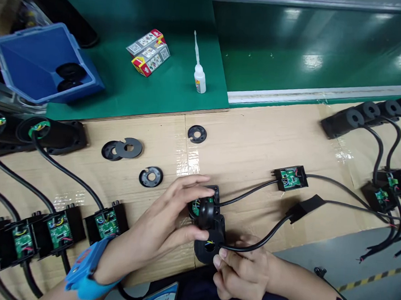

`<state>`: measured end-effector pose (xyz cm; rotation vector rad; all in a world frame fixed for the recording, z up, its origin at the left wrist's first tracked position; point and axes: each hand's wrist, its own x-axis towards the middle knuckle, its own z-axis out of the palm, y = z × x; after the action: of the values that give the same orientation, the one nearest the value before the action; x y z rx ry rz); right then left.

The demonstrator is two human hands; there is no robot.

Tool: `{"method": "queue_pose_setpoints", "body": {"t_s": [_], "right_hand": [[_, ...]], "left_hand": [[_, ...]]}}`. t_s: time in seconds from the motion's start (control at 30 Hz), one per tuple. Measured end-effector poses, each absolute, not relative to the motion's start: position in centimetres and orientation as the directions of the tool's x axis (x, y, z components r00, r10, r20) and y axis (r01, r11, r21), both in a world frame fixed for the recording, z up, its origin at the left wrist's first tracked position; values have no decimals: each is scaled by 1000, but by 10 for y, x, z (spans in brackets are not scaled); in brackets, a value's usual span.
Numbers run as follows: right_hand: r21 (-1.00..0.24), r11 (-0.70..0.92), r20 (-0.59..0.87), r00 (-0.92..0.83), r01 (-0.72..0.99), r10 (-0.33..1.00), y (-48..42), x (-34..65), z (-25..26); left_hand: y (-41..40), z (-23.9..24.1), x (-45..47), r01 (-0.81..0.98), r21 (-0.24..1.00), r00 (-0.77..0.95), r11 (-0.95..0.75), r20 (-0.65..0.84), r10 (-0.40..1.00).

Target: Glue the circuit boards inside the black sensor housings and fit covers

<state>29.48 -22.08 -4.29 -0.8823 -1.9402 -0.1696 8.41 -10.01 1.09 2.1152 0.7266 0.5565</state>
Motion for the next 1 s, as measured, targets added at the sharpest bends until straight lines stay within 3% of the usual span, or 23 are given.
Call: {"method": "queue_pose_setpoints", "body": {"t_s": [0.17,0.27,0.37,0.6,1.0], "right_hand": [[-249,725,817,-263,642,513,-223,296,-46],[-266,726,811,-260,634,524,-225,295,-48],[-255,734,826,-254,629,504,-226,294,-50],[-232,739,852,-234,632,468,-231,293,-62],[-253,731,842,-228,634,489,-228,293,-57]], "left_hand": [[-108,20,78,488,681,604,-546,189,774],[-105,25,86,535,629,657,-564,110,746],[-97,25,93,542,622,691,-565,53,721],[-88,19,100,512,660,674,-550,87,733],[-92,18,104,552,589,666,-591,115,737]]}}
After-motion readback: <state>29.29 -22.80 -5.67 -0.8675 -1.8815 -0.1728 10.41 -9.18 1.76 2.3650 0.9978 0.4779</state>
